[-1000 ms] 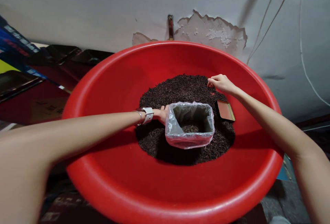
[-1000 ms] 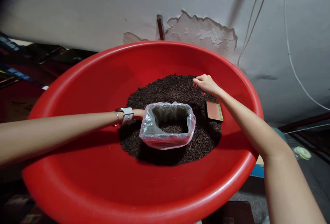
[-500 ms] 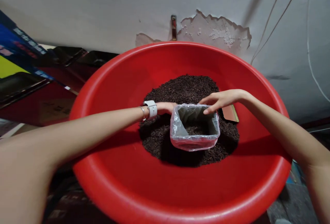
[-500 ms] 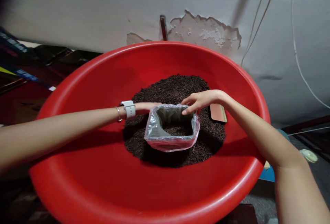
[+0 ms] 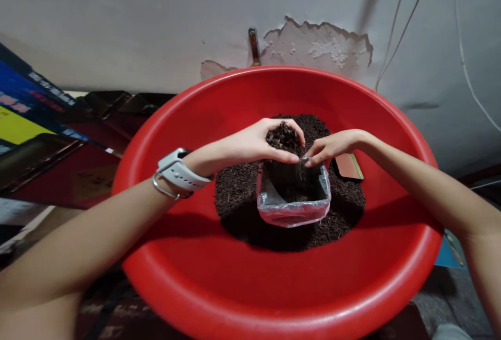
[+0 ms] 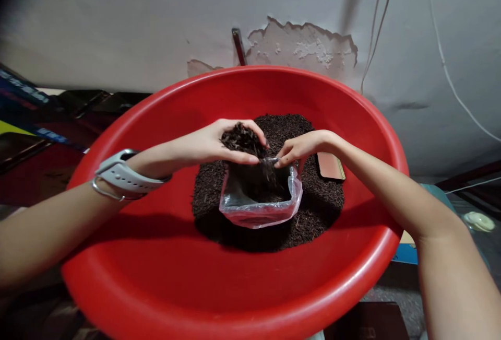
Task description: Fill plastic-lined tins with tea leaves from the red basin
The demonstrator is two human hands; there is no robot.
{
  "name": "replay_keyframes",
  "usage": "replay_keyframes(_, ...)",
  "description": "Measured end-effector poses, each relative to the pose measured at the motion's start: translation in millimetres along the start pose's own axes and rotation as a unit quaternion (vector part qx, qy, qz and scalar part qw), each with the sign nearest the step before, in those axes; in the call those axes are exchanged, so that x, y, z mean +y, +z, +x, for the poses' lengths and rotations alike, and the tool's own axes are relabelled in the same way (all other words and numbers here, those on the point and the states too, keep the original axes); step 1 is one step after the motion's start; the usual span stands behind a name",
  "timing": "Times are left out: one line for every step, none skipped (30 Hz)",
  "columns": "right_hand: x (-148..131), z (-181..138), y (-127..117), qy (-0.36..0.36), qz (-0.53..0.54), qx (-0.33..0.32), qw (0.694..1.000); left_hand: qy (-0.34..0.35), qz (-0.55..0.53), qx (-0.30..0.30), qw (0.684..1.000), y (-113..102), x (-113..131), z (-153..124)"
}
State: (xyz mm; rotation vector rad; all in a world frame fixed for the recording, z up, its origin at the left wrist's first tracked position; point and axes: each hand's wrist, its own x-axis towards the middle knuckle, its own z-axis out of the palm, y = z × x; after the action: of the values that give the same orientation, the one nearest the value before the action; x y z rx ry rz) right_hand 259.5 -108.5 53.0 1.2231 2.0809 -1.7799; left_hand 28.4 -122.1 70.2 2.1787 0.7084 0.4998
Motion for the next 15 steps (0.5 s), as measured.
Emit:
replay_keyframes(0.5,0.3,-0.1,-0.001,0.001,0.004,1.0,0.006,0.007,-0.017,1.0,2.4,1.4,-0.2)
replay_keyframes(0.9,0.7,-0.1,0.0,0.002,0.009,1.0,0.011,0.012,-0.031,0.999,4.0,2.4,-0.2)
replay_keyframes(1.3,0.9,0.0,0.001,0.003,0.012,1.0,0.014,0.015,-0.042,0.999,5.0,3.2,-0.1)
replay_keyframes(1.5,1.0,0.2,0.002,0.004,0.014,1.0,0.015,0.016,-0.049,0.999,5.3,3.8,0.1)
replay_keyframes(1.4,0.9,0.5,0.002,0.004,0.015,1.0,0.015,0.016,-0.05,0.999,4.9,4.3,0.4)
replay_keyframes(1.1,0.8,0.8,0.001,0.003,0.013,1.0,0.013,0.017,-0.046,0.999,3.8,4.5,0.8)
replay_keyframes(0.6,0.5,1.1,0.0,0.001,0.009,1.0,0.01,0.022,-0.038,0.999,2.0,4.0,1.5)
replay_keyframes(0.0,0.1,1.4,-0.001,-0.001,0.005,1.0,0.008,0.031,-0.025,0.999,-0.5,2.4,2.5)
replay_keyframes(-0.6,-0.2,1.5,-0.001,-0.003,0.004,1.0,0.005,0.044,-0.01,0.999,-3.5,-0.8,3.9)
replay_keyframes(-1.0,-0.5,1.5,0.0,-0.006,0.006,1.0,0.0,0.059,0.008,0.998,-6.9,-6.2,5.8)
replay_keyframes(-1.2,-0.6,1.3,0.003,-0.013,0.006,1.0,-0.01,0.077,0.023,0.997,-10.4,-14.1,8.1)
replay_keyframes(-1.2,-0.5,0.9,0.005,-0.022,0.007,1.0,-0.028,0.095,0.034,0.994,-13.8,-24.6,10.8)
replay_keyframes(-0.8,-0.3,0.3,0.007,-0.035,0.005,0.999,-0.056,0.117,0.037,0.991,-16.5,-37.5,13.6)
replay_keyframes(-0.2,0.0,-0.4,0.007,-0.049,-0.001,0.999,-0.094,0.142,0.03,0.985,-18.3,-52.3,16.5)
replay_keyframes(0.6,0.4,-1.2,0.007,-0.063,-0.009,0.998,-0.144,0.174,0.014,0.974,-19.0,-68.2,19.1)
